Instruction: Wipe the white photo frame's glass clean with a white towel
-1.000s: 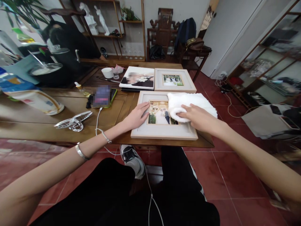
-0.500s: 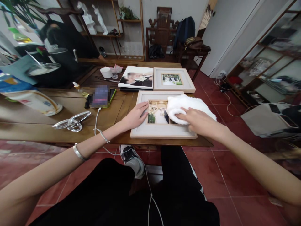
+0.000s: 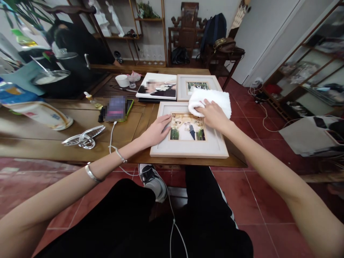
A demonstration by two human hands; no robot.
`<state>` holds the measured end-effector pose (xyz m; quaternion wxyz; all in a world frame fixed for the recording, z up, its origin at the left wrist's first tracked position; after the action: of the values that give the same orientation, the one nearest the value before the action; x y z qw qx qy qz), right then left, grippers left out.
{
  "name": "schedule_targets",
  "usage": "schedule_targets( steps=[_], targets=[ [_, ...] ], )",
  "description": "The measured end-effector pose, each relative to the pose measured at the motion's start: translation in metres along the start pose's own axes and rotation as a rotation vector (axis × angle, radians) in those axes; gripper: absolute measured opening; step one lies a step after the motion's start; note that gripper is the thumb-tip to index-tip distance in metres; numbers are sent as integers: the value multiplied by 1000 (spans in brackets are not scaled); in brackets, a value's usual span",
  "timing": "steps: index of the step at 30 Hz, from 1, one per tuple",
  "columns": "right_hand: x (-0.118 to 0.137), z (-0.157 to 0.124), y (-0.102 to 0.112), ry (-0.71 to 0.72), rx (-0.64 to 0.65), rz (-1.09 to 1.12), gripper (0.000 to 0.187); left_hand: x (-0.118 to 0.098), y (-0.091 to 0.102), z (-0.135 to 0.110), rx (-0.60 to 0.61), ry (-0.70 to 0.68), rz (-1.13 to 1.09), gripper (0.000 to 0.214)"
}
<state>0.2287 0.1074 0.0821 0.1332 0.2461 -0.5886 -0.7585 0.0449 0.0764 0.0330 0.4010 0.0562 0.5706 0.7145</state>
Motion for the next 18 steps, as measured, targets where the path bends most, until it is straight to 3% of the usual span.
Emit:
schedule_targets(
  steps=[4,11,14,18],
  targets=[
    [27,-38,10,118,103,-13,53,0,0,1,-8,4,-4,50],
    [76,-111,51,211,260,93,59,2,-2,1,-13,-6,-9,51],
    [83,-119,53,192,279,124,62,2,-2,1,-12,-10,-2,51],
    [69,-94,31,107,193,126,67,3,-3,1,4,-3,-1,50]
  ],
)
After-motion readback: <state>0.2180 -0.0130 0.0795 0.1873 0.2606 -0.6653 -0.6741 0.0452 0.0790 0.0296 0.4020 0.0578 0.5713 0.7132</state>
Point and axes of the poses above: each hand's wrist, its own z-axis towards the middle knuckle, its own y-axis out of the back of the hand, x = y × z, the point moved 8 cm from there along z, towards the middle knuckle, and after that the axes turned 3 degrees about -x, right-handed, at the moved point
